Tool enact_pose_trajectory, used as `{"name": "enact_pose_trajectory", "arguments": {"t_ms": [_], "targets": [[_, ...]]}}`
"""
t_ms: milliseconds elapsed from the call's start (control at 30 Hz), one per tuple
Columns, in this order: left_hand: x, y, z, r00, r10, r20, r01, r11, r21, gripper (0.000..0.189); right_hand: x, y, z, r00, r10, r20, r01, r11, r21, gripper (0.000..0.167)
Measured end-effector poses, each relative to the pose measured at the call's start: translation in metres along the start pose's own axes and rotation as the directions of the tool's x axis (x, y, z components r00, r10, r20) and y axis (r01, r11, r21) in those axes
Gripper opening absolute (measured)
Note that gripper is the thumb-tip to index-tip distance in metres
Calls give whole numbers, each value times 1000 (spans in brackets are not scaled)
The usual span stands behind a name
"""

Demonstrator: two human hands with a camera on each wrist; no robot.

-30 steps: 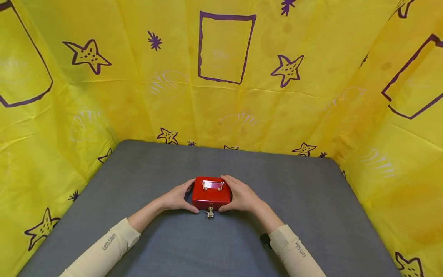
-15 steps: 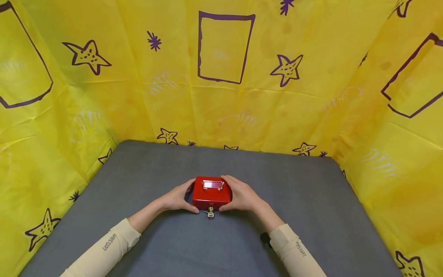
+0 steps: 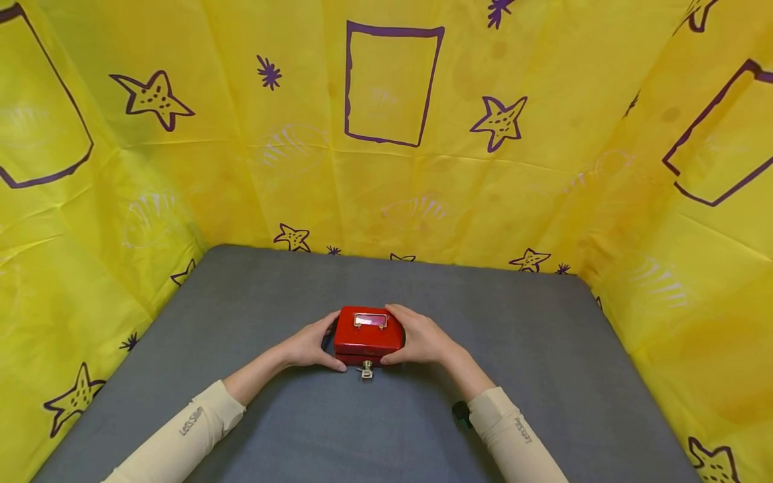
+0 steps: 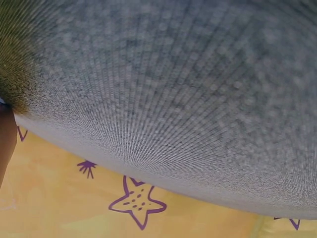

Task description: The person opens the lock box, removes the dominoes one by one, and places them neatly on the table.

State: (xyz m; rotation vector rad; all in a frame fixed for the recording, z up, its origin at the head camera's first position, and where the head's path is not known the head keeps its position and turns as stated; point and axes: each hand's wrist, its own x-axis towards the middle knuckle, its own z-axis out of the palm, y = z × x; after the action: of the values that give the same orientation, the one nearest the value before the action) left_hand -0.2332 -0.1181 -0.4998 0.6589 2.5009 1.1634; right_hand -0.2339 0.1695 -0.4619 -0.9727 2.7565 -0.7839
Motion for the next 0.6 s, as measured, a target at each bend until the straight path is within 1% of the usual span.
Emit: {"name": "enact_pose_trajectory", "arguments": {"t_ms": [167,300,467,600], "targets": [[-2,1,-1,1000,15,-9,-15,1000,-10,114,2,3,-1,999,35,20,-35,999,32,97],[-2,1,-1,1000,19,-13,-19,1000,-11,113,4,6,-2,996,78,35,-81,992,93,96],[-2,-1,0,1000,25,-16,-25,1000,-3,113,6,12,-3,990,132,42,-138,975,177,92],[-2,-2,0,1000,5,-10,-5,1000,7,113,7,17,-3,986,164,38,-169,953,251,86]]}}
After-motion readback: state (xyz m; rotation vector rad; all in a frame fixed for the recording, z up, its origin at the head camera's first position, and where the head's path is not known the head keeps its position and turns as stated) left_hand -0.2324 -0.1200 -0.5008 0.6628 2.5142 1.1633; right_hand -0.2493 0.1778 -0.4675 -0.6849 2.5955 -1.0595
